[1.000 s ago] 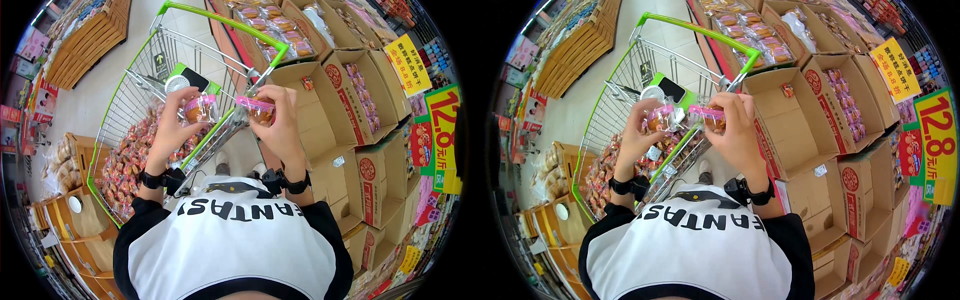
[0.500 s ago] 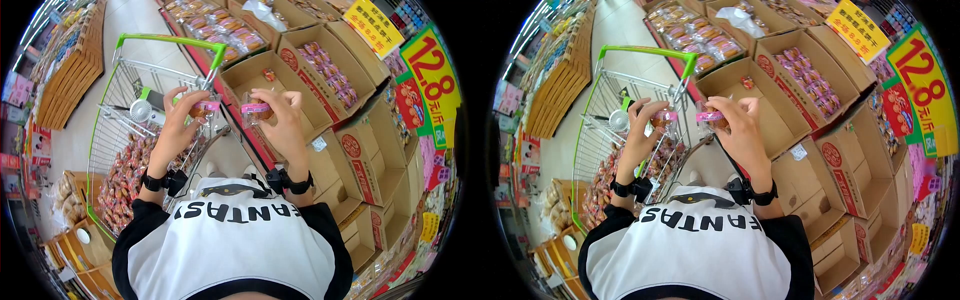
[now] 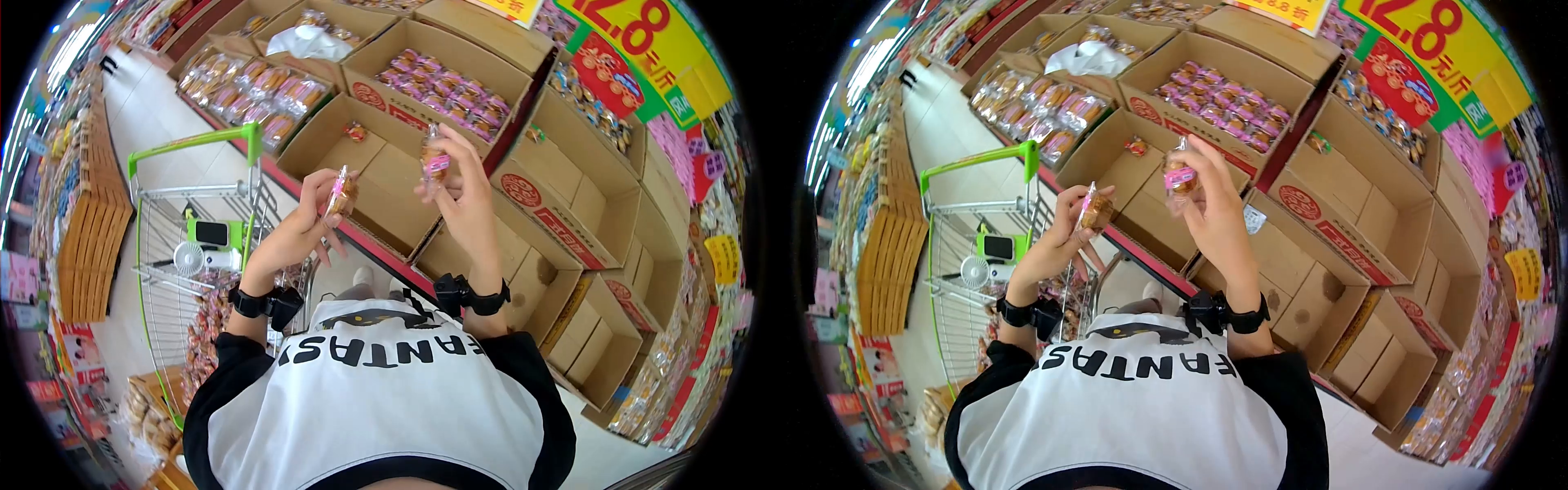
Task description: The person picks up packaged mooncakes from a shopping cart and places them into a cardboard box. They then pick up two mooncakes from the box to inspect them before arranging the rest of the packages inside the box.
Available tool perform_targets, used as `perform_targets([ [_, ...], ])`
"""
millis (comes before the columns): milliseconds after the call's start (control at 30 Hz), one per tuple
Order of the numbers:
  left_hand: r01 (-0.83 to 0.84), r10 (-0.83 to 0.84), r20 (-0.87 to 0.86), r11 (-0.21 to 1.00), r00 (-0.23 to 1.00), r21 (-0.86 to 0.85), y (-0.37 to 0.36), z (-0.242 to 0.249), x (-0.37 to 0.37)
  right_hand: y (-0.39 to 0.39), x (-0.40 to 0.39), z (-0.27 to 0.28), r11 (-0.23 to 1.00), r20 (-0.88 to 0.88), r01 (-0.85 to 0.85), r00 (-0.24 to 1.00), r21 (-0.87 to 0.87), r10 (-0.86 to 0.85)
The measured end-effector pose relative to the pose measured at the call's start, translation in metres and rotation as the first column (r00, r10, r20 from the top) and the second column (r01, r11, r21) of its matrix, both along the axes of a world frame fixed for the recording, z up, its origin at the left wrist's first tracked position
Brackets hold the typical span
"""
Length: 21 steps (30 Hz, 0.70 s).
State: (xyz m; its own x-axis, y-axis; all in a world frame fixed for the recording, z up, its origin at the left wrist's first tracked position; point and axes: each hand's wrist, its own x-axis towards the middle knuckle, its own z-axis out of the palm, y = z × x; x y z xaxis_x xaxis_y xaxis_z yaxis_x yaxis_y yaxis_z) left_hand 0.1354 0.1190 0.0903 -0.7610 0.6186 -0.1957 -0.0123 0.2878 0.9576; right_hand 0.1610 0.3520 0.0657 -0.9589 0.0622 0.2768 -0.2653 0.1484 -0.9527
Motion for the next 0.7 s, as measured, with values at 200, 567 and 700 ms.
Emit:
perform_targets([
  [200,0.115,-0.227,0.124,0.807,0.966,0.58,0.032,-0.008,-0.017,0.026,0.006,-0.005,0.89,-0.165,0.042,0.978,-0.454,-0.13],
  [567,0.132,-0.472,0.189,0.567,0.861,0.813,0.058,-0.016,-0.09,0.062,0.012,0.024,0.827,-0.165,0.31,0.889,-0.469,-0.426],
  [700,0.163,-0.367,0.17,0.719,0.915,0.676,0.07,-0.007,-0.109,0.074,0.006,0.043,0.851,-0.195,0.42,0.849,-0.315,-0.492],
])
